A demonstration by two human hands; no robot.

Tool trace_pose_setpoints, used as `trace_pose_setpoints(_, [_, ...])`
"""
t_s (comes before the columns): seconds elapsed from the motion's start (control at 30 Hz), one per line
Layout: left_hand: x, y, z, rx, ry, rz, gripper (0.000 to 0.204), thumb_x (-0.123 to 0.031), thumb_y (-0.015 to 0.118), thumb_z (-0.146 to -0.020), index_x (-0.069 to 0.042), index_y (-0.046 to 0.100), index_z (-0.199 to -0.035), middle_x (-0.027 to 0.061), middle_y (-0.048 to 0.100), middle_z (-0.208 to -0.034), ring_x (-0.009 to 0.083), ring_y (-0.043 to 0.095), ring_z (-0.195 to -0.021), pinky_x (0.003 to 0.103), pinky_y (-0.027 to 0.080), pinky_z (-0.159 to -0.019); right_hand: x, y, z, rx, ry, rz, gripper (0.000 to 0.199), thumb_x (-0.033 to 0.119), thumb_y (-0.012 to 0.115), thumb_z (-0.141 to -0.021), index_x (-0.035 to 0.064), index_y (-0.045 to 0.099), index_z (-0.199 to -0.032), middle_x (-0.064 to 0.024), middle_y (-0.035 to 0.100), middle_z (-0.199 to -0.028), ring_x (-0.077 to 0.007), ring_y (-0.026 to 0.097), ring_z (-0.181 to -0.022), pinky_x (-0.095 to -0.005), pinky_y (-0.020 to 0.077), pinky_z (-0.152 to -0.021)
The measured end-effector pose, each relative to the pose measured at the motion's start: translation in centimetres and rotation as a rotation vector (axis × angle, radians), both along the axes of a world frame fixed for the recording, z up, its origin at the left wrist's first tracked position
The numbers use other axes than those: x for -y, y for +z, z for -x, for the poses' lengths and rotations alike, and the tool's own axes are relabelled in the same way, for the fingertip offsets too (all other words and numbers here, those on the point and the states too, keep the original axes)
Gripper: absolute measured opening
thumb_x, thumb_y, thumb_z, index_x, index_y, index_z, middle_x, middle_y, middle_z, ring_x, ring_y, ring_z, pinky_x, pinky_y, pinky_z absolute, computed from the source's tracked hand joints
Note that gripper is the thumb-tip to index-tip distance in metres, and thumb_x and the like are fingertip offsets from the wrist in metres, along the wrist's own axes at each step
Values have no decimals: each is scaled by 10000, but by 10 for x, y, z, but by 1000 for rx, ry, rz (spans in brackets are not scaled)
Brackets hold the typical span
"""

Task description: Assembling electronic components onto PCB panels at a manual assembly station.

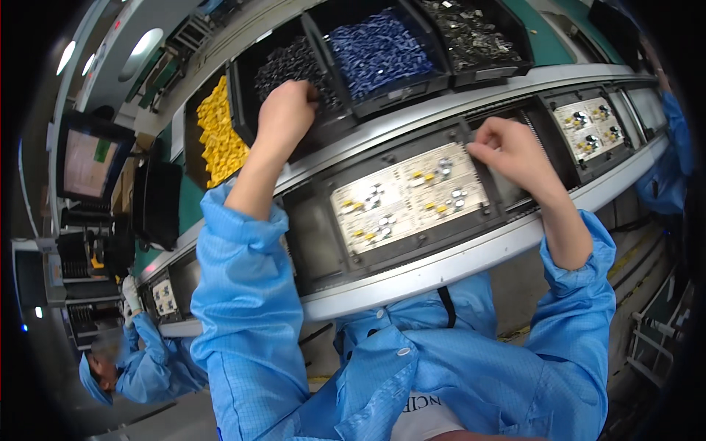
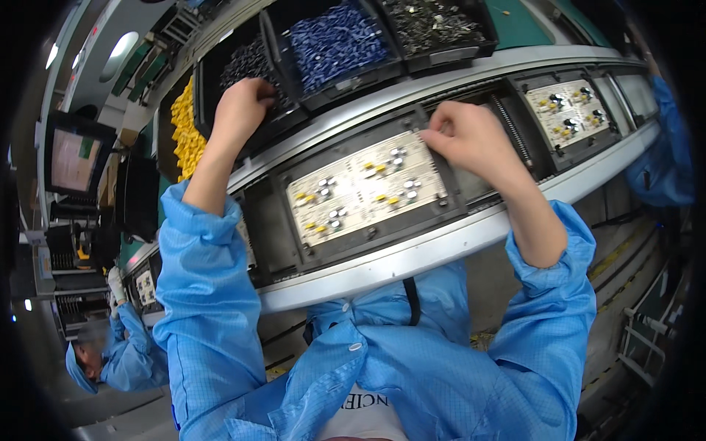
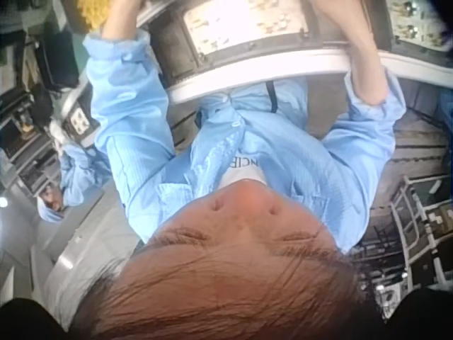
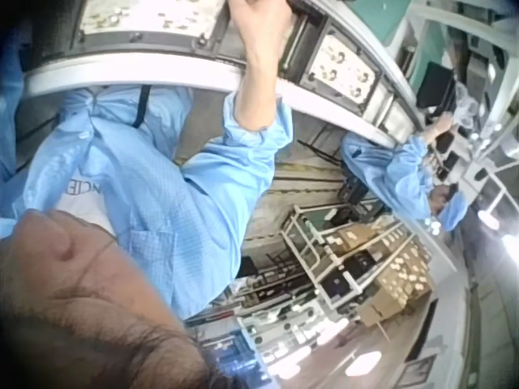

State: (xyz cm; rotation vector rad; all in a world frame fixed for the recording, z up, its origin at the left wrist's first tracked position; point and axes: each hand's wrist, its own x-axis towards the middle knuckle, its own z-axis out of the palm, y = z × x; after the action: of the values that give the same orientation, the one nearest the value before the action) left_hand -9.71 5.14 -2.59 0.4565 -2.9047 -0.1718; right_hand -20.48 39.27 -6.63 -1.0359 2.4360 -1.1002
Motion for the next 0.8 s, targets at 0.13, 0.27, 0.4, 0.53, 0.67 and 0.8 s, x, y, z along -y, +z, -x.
trace_pose_setpoints(0.13, [-10, 3, 8, 48, -49, 85, 176, -78, 659, -766, -62, 720, -930, 181, 680, -911, 360, 654, -895, 448, 523, -771, -3, 13, 9, 148, 132, 63, 194, 167, 720, -809, -15, 656, -833, -67, 654, -717, -104, 602, -638, -259, 476, -571])
trace_pose_setpoints(0.27, [-21, 7, 6, 79, -45, 123, 138, -87, 659, -762, -38, 701, -883, 175, 680, -907, 348, 655, -889, 439, 523, -773, -1, 35, 42, 131, 332, -1, 238, 232, 712, -822, -1, 667, -831, -38, 641, -688, -101, 594, -599, -268, 478, -522])
trace_pose_setpoints(0.4, [-32, 9, 1, -109, -7, 141, 124, -98, 649, -791, -39, 677, -896, 164, 682, -882, 329, 662, -870, 429, 525, -740, 13, 50, 111, -379, -52, 214, 191, 199, 675, -851, 9, 672, -871, -78, 650, -763, -145, 620, -699, -269, 488, -633])
trace_pose_setpoints(0.53, [-46, 17, -16, -194, 11, 24, 116, -99, 654, -812, -40, 670, -911, 152, 676, -863, 316, 662, -832, 391, 524, -711, 36, 42, 128, -381, 57, 304, 226, 232, 705, -767, 40, 719, -887, -184, 693, -843, -330, 674, -811, -386, 531, -755])
trace_pose_setpoints(0.67, [-87, 16, -26, -328, -261, -138, 149, 6, 642, -809, -38, 701, -939, 122, 655, -849, 301, 647, -784, 356, 519, -699, 33, 29, 140, -452, 10, 206, 203, 214, 711, -752, 65, 739, -887, -173, 700, -851, -332, 674, -827, -404, 528, -770])
trace_pose_setpoints(0.8, [-131, 7, -38, -159, -436, -403, 232, 76, 629, -763, -34, 718, -947, 117, 662, -893, 299, 650, -817, 359, 529, -744, 44, 37, 124, -462, -218, -51, 177, 205, 695, -767, 55, 738, -850, -170, 699, -840, -327, 674, -826, -402, 526, -771])
